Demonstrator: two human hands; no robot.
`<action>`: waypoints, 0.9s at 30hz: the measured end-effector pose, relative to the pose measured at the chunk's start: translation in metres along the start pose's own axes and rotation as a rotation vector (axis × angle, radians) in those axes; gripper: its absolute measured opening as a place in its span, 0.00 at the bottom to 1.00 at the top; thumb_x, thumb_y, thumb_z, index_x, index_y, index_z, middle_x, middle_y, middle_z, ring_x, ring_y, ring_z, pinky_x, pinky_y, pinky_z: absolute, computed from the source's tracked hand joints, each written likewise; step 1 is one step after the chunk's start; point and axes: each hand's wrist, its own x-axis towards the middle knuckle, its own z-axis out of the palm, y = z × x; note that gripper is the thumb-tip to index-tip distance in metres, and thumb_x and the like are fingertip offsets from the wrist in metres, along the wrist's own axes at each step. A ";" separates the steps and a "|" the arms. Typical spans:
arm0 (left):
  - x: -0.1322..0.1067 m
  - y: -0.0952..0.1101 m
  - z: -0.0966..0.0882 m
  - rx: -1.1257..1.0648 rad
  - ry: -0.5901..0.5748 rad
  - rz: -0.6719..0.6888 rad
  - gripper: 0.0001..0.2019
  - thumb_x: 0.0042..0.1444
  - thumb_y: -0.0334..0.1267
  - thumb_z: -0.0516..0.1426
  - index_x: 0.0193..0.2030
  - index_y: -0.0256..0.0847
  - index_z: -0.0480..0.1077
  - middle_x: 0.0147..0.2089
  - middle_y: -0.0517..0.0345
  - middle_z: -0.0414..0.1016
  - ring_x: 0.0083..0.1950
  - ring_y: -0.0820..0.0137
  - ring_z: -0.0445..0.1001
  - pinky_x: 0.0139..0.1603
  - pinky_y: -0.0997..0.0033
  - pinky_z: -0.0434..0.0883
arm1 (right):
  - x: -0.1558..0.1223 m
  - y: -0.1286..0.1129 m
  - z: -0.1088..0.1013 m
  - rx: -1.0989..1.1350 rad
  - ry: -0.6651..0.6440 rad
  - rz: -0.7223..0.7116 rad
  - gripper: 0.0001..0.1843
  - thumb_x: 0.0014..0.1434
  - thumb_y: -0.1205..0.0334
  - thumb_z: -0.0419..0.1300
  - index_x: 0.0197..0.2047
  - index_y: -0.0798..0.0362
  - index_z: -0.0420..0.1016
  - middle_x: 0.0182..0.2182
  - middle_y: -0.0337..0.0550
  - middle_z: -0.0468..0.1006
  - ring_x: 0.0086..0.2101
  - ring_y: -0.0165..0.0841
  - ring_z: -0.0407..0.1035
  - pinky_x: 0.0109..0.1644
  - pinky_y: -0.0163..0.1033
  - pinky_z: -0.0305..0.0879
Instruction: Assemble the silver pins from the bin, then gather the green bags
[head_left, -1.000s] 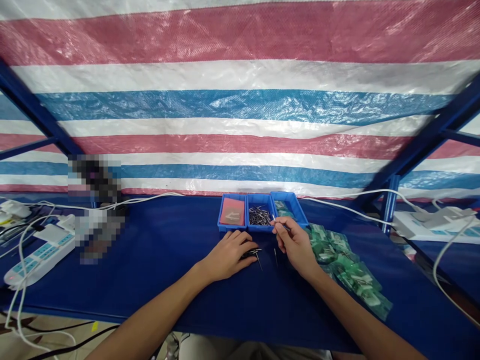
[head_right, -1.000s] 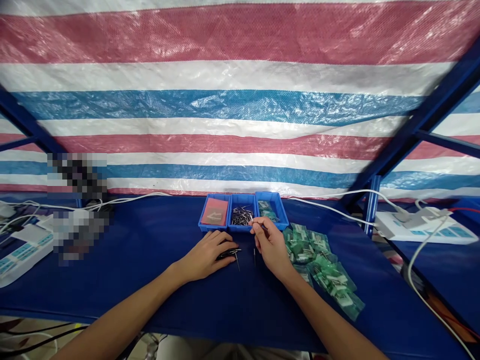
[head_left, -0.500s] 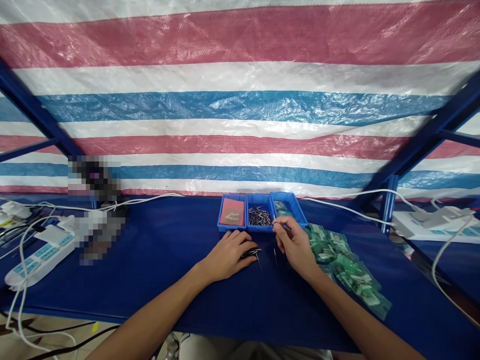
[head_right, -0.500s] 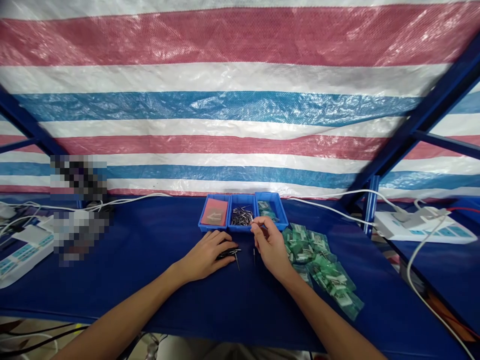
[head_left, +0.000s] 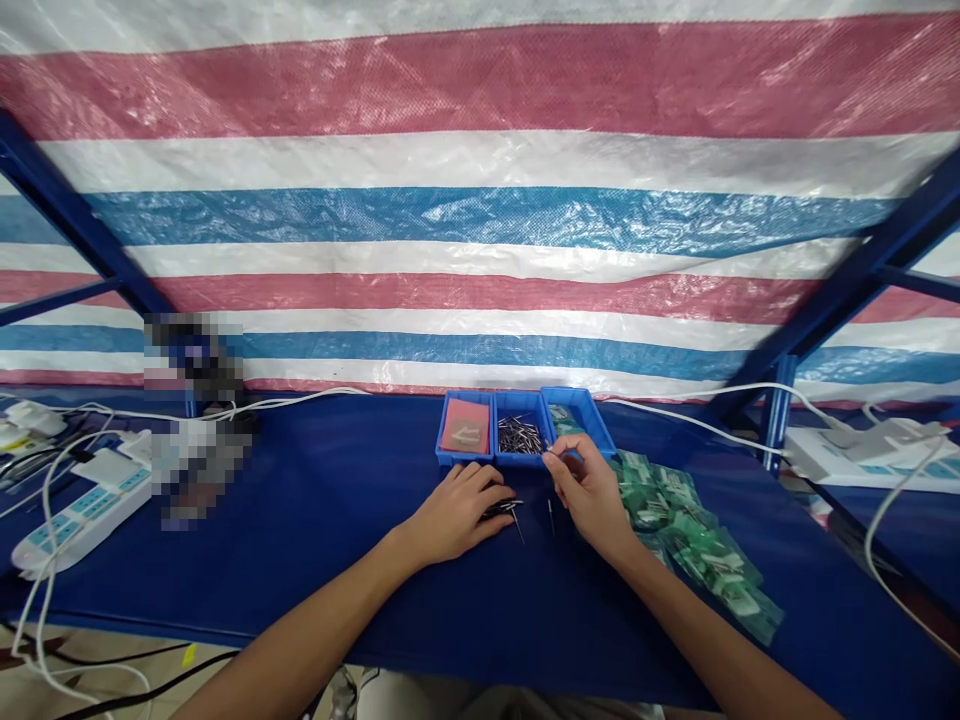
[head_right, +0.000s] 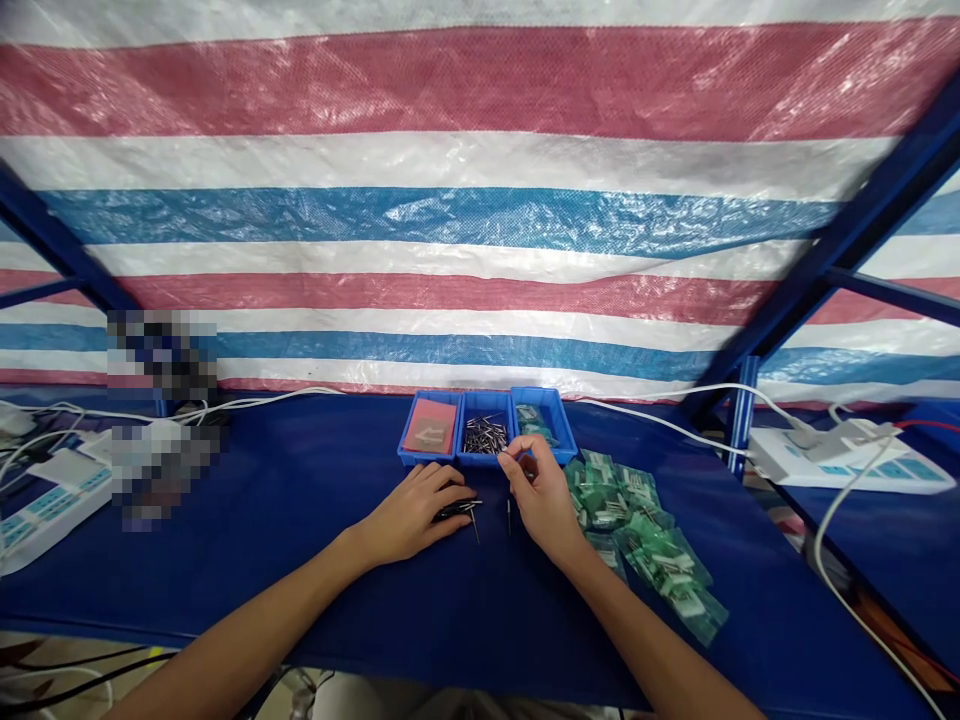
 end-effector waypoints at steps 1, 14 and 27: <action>0.000 0.000 0.000 -0.001 0.001 0.001 0.16 0.75 0.47 0.56 0.63 0.44 0.72 0.57 0.50 0.74 0.56 0.60 0.71 0.58 0.60 0.68 | 0.000 0.000 0.000 0.001 0.004 0.001 0.14 0.70 0.46 0.63 0.43 0.46 0.67 0.24 0.30 0.63 0.19 0.26 0.57 0.20 0.33 0.53; 0.000 0.000 0.000 0.012 0.007 0.005 0.17 0.75 0.47 0.55 0.63 0.45 0.72 0.57 0.50 0.74 0.56 0.60 0.71 0.58 0.60 0.68 | 0.005 -0.009 0.000 0.448 -0.056 0.237 0.18 0.62 0.45 0.71 0.44 0.50 0.79 0.34 0.38 0.71 0.21 0.22 0.56 0.17 0.27 0.49; 0.001 0.001 0.000 0.020 0.005 -0.015 0.17 0.75 0.48 0.55 0.64 0.44 0.72 0.57 0.50 0.74 0.55 0.60 0.71 0.56 0.59 0.68 | 0.008 -0.010 0.000 0.463 0.015 0.209 0.17 0.60 0.48 0.74 0.41 0.49 0.77 0.27 0.32 0.65 0.21 0.23 0.54 0.18 0.28 0.50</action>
